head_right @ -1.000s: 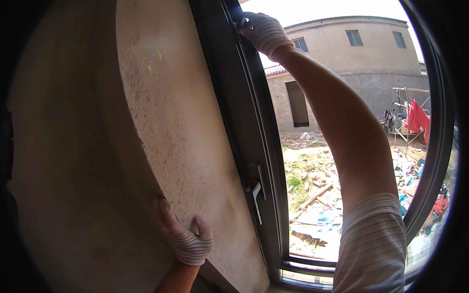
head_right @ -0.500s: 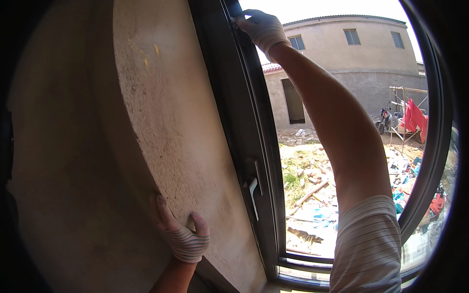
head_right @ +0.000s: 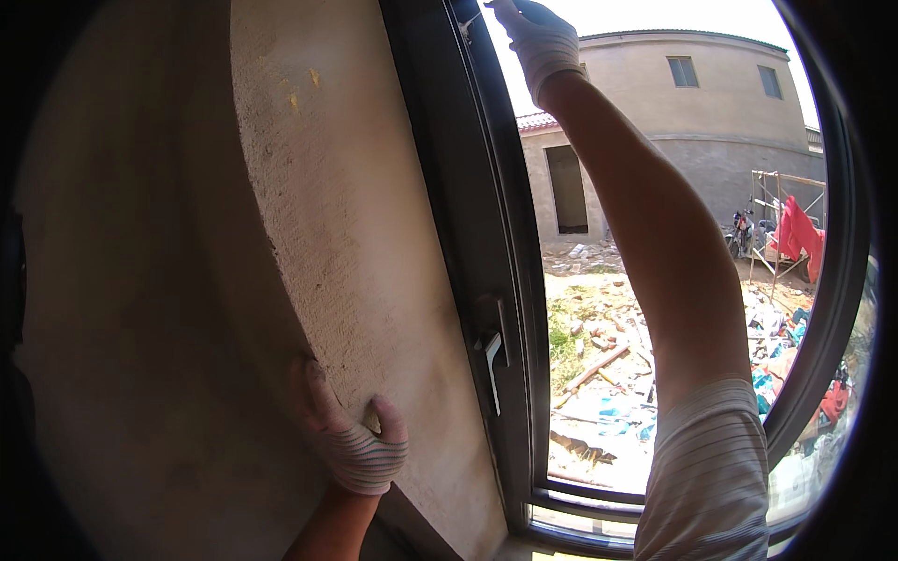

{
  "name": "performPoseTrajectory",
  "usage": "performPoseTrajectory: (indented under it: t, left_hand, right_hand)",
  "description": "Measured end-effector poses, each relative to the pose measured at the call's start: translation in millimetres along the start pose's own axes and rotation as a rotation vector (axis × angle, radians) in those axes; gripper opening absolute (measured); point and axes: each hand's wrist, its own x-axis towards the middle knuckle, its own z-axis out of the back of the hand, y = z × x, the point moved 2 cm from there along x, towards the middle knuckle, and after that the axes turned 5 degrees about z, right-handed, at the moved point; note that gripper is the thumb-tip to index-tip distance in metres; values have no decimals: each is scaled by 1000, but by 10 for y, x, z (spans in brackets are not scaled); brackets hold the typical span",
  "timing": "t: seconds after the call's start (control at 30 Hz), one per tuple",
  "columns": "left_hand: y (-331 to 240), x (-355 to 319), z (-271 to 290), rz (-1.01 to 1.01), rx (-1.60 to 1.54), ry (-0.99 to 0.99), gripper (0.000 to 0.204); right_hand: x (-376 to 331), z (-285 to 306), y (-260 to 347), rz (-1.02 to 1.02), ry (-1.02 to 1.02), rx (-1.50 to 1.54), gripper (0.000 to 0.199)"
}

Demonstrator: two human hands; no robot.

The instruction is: The person moves a metal ladder, then applies sealant along the window frame using a caulking gun. They retrieve small hardware pieces from a box and install them into the window frame. The person works inside a room under construction with debris visible outside.

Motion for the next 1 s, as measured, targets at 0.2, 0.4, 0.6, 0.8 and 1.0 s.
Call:
performPoseTrajectory:
  t: [0.2, 0.4, 0.6, 0.8, 1.0]
  left_hand:
    - [-9, 36, -75, 7, -51, 21, 85]
    - [144, -50, -86, -3, -13, 17, 80]
    - [40, -13, -173, -34, -50, 50, 85]
    - [110, -58, -148, -67, -69, 66, 85]
    - [121, -81, -287, -163, -150, 26, 82]
  right_hand:
    - [-938, 437, 370, 102, -32, 89, 48]
    - [-3242, 275, 1042, -320, 100, 369, 71]
    - [-4732, 499, 1260, -965, 289, 737, 78]
    - [-5157, 535, 1294, -1147, 279, 942, 81]
    - [-5311, 608, 1249, -1192, 215, 875, 89]
